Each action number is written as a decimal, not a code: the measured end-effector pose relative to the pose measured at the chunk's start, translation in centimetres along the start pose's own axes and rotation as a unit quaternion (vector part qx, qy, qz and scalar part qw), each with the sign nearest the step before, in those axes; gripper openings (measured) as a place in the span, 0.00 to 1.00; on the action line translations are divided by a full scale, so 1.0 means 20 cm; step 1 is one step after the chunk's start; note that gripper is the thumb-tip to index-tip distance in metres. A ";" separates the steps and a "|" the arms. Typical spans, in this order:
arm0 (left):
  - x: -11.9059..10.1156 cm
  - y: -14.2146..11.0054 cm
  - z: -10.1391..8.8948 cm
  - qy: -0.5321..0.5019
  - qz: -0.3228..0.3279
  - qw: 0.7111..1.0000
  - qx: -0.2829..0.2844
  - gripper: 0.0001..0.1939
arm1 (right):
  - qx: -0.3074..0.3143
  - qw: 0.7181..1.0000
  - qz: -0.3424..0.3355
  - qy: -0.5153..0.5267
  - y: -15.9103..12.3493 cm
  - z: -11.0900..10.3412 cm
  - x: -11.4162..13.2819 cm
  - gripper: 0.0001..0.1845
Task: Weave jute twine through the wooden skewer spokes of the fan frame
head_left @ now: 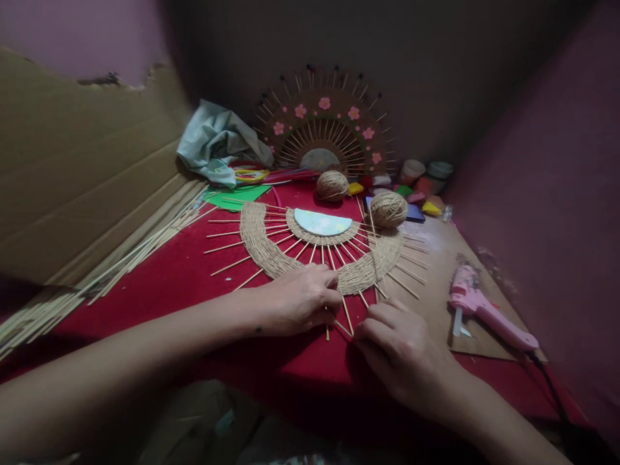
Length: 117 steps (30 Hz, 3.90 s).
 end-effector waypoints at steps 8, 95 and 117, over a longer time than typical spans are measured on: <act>0.00 0.01 0.00 -0.022 -0.008 1.000 0.010 0.09 | 0.015 0.999 -0.037 -0.021 -0.02 0.02 -0.01 0.09; -0.07 0.16 -0.02 0.120 0.165 0.979 0.014 0.09 | 0.001 0.983 0.107 -0.151 -0.01 -0.11 -0.50 0.10; -0.27 0.45 0.10 0.292 0.132 0.946 -0.057 0.09 | -0.059 0.991 0.089 -0.077 -0.09 -0.16 -0.55 0.10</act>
Point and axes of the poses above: each hand's wrist, its own y-axis towards the middle knuckle, its own z-axis out of the palm, x = y × z, the point moved 2 cm from there along y, towards the middle knuckle, and after that the axes turned 11 degrees about -z, right-handed, at the moved point
